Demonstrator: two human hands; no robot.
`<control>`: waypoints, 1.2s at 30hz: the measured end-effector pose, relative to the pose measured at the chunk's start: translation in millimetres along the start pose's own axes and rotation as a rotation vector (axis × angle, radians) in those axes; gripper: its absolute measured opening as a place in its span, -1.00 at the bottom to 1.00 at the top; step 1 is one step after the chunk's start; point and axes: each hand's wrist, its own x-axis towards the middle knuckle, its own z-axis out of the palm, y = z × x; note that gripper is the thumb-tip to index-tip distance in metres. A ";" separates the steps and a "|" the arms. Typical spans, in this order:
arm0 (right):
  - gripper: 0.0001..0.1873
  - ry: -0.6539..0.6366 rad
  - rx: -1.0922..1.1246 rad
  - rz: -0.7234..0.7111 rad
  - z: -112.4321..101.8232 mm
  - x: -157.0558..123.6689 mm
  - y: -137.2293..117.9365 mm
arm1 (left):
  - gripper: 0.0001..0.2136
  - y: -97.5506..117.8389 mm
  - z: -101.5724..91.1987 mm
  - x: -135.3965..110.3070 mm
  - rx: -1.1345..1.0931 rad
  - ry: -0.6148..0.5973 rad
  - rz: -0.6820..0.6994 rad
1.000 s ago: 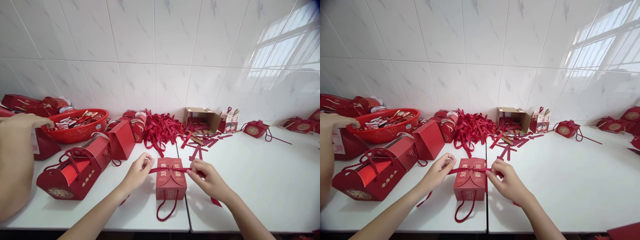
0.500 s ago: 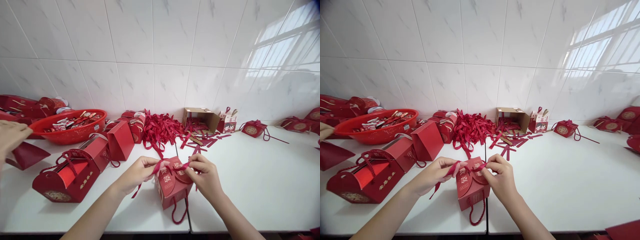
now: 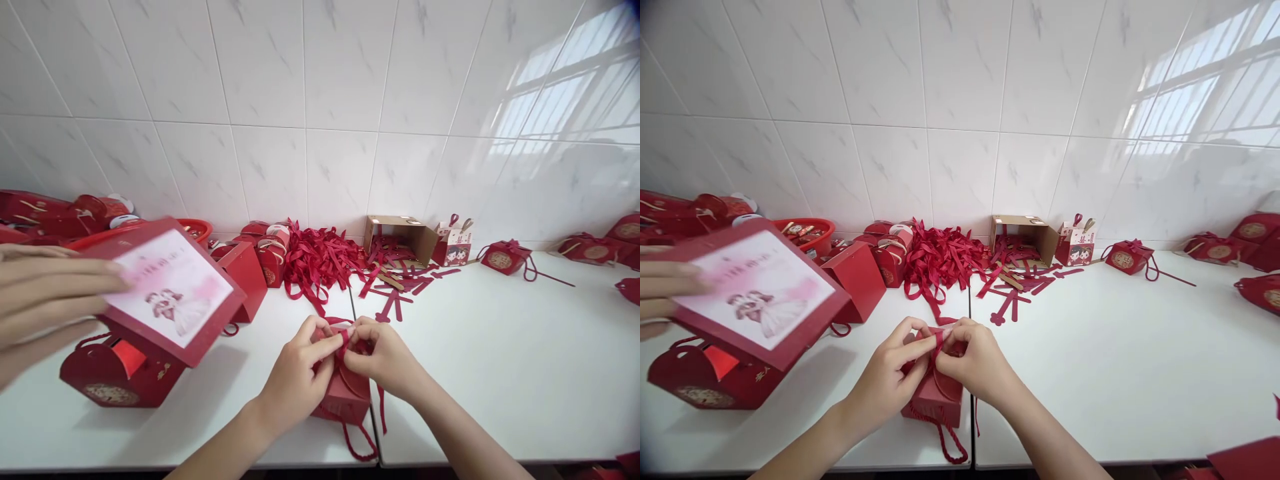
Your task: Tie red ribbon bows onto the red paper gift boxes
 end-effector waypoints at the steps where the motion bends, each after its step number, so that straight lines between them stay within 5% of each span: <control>1: -0.86 -0.041 0.003 0.005 -2.7 1.9 0.3 | -0.67 -0.2 -2.6 0.5 -0.011 -0.027 0.033; 4: -0.87 -0.188 0.004 0.023 -10.2 9.0 2.5 | -0.68 -1.5 -9.3 4.8 -0.037 -0.130 0.108; 7: -0.89 -0.272 -0.010 0.017 -14.7 14.4 2.8 | -0.75 -4.4 -11.0 11.1 -0.047 -0.108 0.085; 13: -0.89 -0.222 -0.177 -0.060 -26.2 8.7 0.6 | -0.79 -11.0 -26.6 9.2 0.079 -0.106 0.082; 19: -0.89 -0.130 -0.376 -0.125 -42.7 -5.1 4.9 | -0.87 -9.4 -58.8 2.4 0.241 -0.150 -0.072; 27: -0.90 0.041 -0.505 -0.259 -32.9 -9.5 8.4 | -0.80 -19.5 -38.4 15.4 -0.354 -0.259 -0.226; 36: -0.82 -0.011 -0.699 -0.314 -35.8 -17.9 9.6 | -0.72 -34.0 -36.8 19.3 -0.040 -0.284 -0.096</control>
